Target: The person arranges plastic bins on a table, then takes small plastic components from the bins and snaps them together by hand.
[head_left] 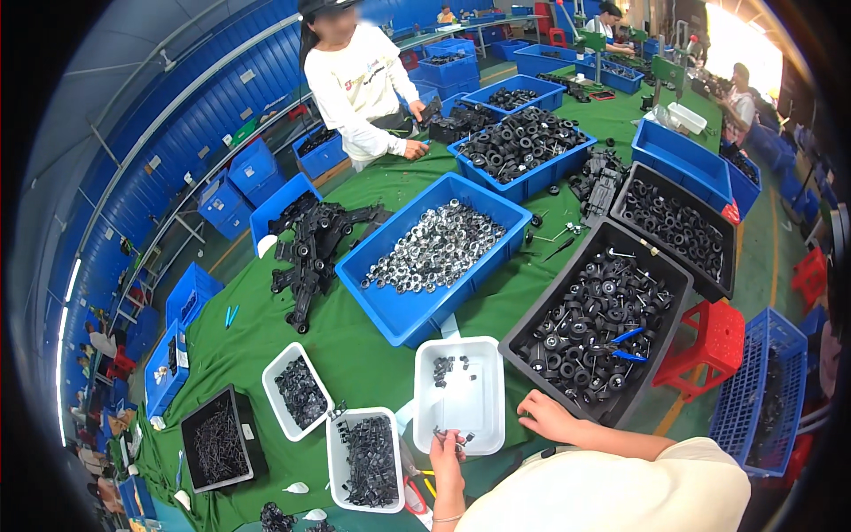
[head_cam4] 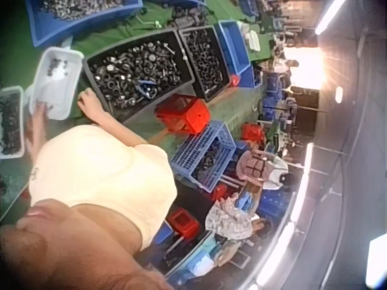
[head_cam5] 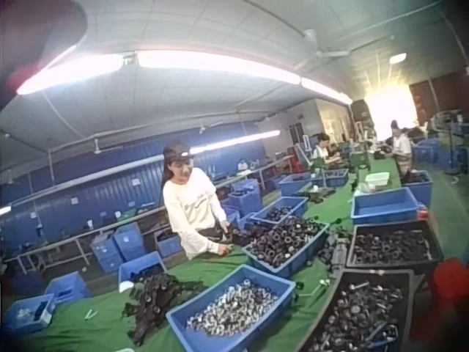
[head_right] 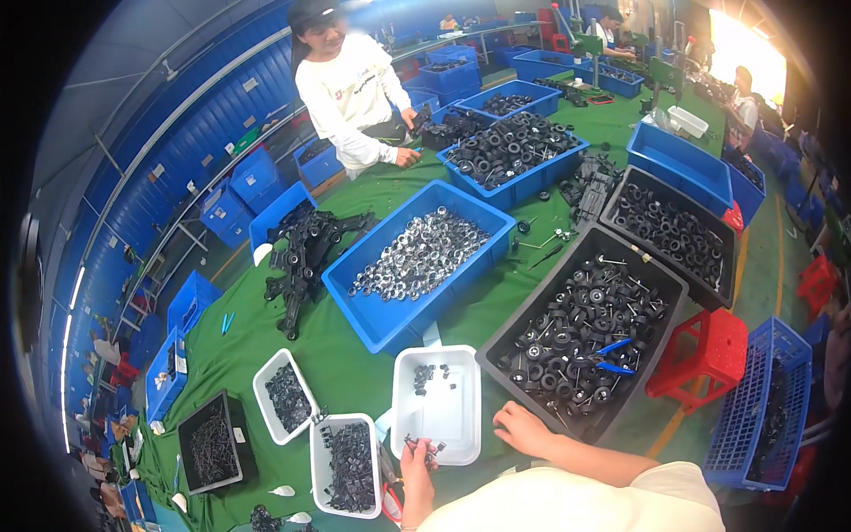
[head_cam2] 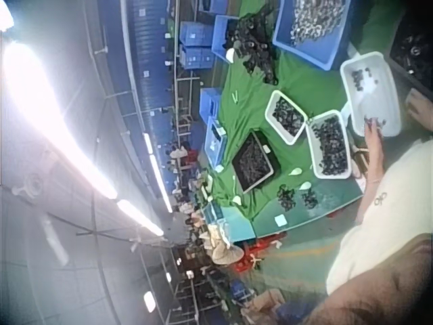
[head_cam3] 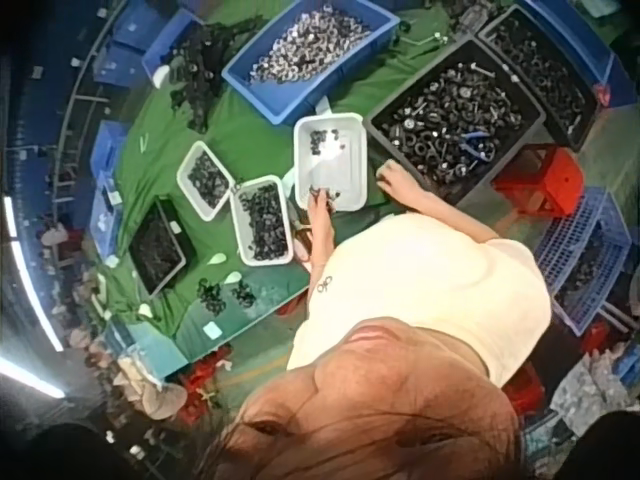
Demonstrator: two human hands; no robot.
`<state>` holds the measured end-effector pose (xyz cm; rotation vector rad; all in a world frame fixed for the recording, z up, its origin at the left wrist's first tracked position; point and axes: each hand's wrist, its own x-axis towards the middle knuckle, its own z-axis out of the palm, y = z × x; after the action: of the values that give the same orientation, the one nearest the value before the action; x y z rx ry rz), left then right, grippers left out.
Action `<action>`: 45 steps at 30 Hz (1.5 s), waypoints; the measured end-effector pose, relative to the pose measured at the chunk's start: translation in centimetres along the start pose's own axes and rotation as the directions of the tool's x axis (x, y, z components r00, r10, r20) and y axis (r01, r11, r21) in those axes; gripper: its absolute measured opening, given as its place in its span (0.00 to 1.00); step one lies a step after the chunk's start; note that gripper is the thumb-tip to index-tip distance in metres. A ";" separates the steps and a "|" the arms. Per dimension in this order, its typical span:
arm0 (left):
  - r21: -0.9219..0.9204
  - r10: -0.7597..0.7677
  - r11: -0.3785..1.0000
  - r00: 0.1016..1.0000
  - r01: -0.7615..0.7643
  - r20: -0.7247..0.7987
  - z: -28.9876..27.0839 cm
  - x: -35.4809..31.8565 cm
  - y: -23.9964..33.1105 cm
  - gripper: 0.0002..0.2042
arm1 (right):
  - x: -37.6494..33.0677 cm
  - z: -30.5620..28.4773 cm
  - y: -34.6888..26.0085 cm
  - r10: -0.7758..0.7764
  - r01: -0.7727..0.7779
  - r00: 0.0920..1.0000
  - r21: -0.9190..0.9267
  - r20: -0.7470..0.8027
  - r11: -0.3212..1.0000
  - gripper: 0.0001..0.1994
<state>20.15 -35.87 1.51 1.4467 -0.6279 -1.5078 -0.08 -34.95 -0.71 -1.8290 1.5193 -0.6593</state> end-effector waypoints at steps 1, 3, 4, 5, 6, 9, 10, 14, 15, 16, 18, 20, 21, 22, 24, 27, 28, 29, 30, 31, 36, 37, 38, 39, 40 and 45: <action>0.061 0.012 0.998 1.000 -0.013 0.029 0.4 -0.3 -0.1 0.06 | 0.0 -0.1 -0.8 0.000 0.001 1.000 0.063 -0.006 0.998 0.09; 0.169 0.040 0.984 0.994 -0.057 0.106 1.3 -0.7 -0.5 0.07 | 0.1 -0.1 -2.2 0.027 -0.048 0.997 0.317 0.070 0.947 0.13; 0.197 0.063 0.976 0.984 -0.095 0.165 1.7 -1.1 -0.9 0.06 | 0.1 0.4 -2.8 -0.032 -0.017 0.993 0.418 0.111 0.909 0.12; 0.207 0.059 0.973 0.977 -0.103 0.207 2.3 -1.6 -1.1 0.06 | -0.1 0.4 -3.5 -0.013 -0.121 0.963 0.479 0.268 0.869 0.11; 0.218 0.055 0.970 0.968 -0.110 0.246 2.7 -2.1 -1.2 0.06 | -0.4 0.2 -4.4 -0.009 -0.232 0.907 0.519 0.420 0.823 0.10; 0.226 0.079 0.962 0.951 -0.152 0.300 3.5 -3.0 -1.1 0.06 | -1.3 1.3 -4.3 -0.012 -0.218 0.898 0.467 0.441 0.857 0.12; 0.226 0.082 0.962 0.951 -0.154 0.297 3.4 -3.2 -1.0 0.06 | -1.2 1.0 -4.5 -0.017 -0.215 0.897 0.468 0.442 0.857 0.12; 0.253 0.019 0.964 0.966 -0.086 0.258 3.3 -3.8 -0.4 0.05 | -1.1 0.7 -4.7 0.084 -0.263 0.920 0.444 0.383 0.857 0.12; 0.224 0.010 0.972 0.973 -0.064 0.233 3.3 -4.0 -0.3 0.05 | -1.1 0.6 -4.9 0.069 -0.313 0.880 0.466 0.470 0.827 0.13; 0.221 0.007 0.974 0.974 -0.058 0.226 3.2 -3.9 -0.2 0.05 | -0.9 0.6 -5.1 0.050 -0.365 0.833 0.480 0.551 0.798 0.13; 0.079 -0.079 0.995 0.970 0.062 0.229 2.8 -3.8 -0.1 0.05 | -0.9 0.5 -5.5 0.007 -0.332 0.854 0.536 0.520 0.776 0.13; -0.032 -0.101 0.993 0.968 0.111 0.228 2.5 -3.7 -0.3 0.05 | -0.8 0.4 -5.4 -0.052 -0.288 0.835 0.516 0.547 0.807 0.13; -0.193 -0.094 0.971 0.966 0.143 0.242 2.2 -3.6 -0.4 0.05 | -0.8 0.2 -5.9 -0.053 -0.288 0.833 0.514 0.551 0.808 0.13; -0.346 -0.090 0.921 0.963 0.178 0.256 1.9 -3.5 -0.5 0.05 | -0.8 0.0 -7.0 -0.133 -0.143 0.888 0.539 0.441 0.830 0.12; -0.401 -0.081 0.898 0.964 0.181 0.252 1.5 -3.5 -0.4 0.05 | -0.9 0.1 -7.8 -0.213 0.003 0.922 0.544 0.323 0.839 0.12; -0.512 -0.130 0.832 0.971 0.217 0.200 1.8 -3.7 0.3 0.05 | -1.1 0.0 -7.7 -0.211 -0.043 0.916 0.606 0.341 0.794 0.12; -0.616 -0.080 0.771 0.985 0.158 0.153 1.4 -3.4 0.1 0.05 | -1.3 0.0 -7.7 -0.210 -0.041 0.918 0.607 0.337 0.794 0.12; -0.709 -0.035 0.699 0.994 0.097 0.101 0.2 -2.5 -0.5 0.05 | -1.7 0.0 -7.8 -0.329 0.018 0.849 0.598 0.414 0.801 0.12; -0.762 0.088 0.648 0.994 -0.007 0.066 -5.0 1.3 -3.0 0.06 | -2.3 -0.4 -7.4 -0.433 0.079 0.758 0.591 0.487 0.803 0.12; -0.792 -0.044 0.585 0.969 -0.173 -0.243 -5.6 1.3 -0.1 0.10 | -2.5 0.0 -6.6 -0.427 0.036 0.767 0.632 0.478 0.774 0.11; -0.279 0.209 0.931 0.970 -0.236 -0.121 0.8 -1.7 2.8 0.05 | -0.6 0.4 -5.3 -0.060 -0.464 0.848 0.792 0.527 0.398 0.09; -0.140 0.248 0.956 0.965 -0.259 -0.089 1.9 -1.7 1.9 0.05 | -0.2 0.6 -5.4 -0.025 -0.527 0.833 0.806 0.553 0.269 0.09; -0.002 0.281 0.960 0.958 -0.282 -0.054 2.7 -1.8 1.0 0.06 | 0.0 0.7 -5.6 0.003 -0.580 0.811 0.804 0.585 0.135 0.09; 0.017 0.268 0.963 0.963 -0.269 0.012 3.4 -2.1 0.7 0.06 | 0.1 0.8 -6.0 0.009 -0.568 0.819 0.808 0.574 0.156 0.11; 0.037 0.251 0.966 0.965 -0.255 0.079 4.0 -2.6 0.5 0.07 | 0.3 1.1 -5.9 0.015 -0.564 0.823 0.812 0.568 0.149 0.11; -0.014 -0.033 0.999 0.988 0.036 0.149 5.3 -3.0 1.8 0.09 | 0.8 1.7 -5.7 -0.028 -0.509 0.813 0.733 0.582 0.451 0.14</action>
<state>15.24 -35.30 5.46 1.3472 -0.6807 -1.6553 5.00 -34.87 2.50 -0.8131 0.7667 -0.5541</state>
